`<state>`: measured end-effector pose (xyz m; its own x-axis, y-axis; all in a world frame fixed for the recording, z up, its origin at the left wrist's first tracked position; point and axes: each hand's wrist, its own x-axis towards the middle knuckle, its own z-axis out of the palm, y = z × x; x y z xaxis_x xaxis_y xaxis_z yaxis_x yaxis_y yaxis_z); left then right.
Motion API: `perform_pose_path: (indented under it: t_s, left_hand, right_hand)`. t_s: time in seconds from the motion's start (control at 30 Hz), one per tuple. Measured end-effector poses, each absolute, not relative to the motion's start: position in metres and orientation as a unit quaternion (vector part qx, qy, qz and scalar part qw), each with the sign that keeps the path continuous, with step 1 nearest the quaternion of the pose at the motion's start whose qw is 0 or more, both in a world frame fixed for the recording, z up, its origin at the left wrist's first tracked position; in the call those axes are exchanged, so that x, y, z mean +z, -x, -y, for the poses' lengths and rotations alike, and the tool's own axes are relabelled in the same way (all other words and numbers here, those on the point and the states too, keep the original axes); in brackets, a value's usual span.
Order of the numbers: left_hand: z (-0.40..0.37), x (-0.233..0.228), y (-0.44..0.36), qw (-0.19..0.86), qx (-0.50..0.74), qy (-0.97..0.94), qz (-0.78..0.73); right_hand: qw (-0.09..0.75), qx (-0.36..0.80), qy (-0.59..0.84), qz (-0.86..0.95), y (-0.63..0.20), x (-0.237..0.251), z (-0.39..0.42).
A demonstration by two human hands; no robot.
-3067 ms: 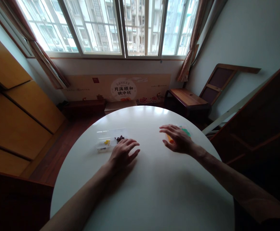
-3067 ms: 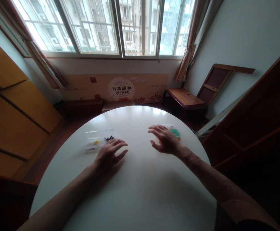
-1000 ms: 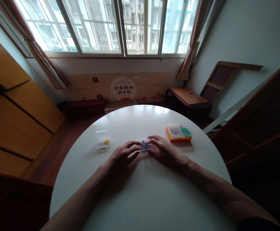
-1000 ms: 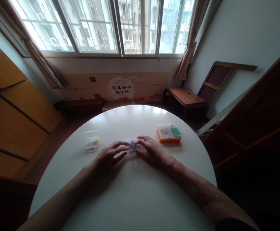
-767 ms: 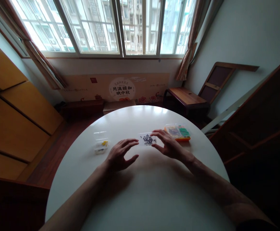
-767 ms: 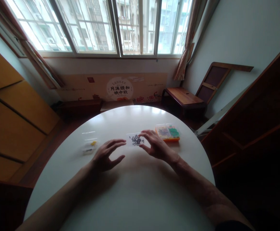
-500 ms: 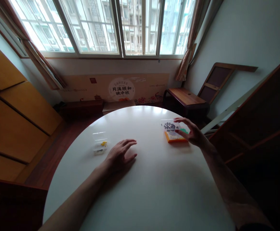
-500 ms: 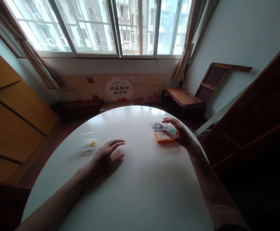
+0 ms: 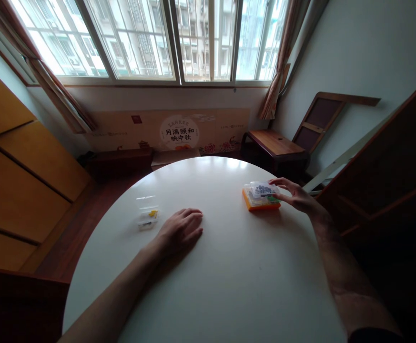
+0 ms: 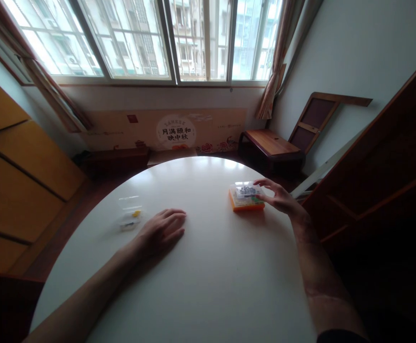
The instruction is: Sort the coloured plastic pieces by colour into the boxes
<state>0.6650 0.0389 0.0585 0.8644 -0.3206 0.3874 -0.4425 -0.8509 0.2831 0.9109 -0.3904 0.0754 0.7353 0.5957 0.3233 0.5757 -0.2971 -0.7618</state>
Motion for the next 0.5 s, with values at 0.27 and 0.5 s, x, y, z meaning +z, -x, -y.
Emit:
perform_pose_path:
  t_s: [0.27,0.5]
  left_hand:
    - [-0.038,0.06,-0.664,0.182,0.167,-0.947,0.205]
    - [-0.039,0.058,-0.664,0.184,0.169,-0.946,0.207]
  right_hand:
    - [0.475,0.044,0.806,0.35,-0.908,0.078,0.397]
    - [0.516,-0.035,0.778,0.356,-0.897,0.091,0.386]
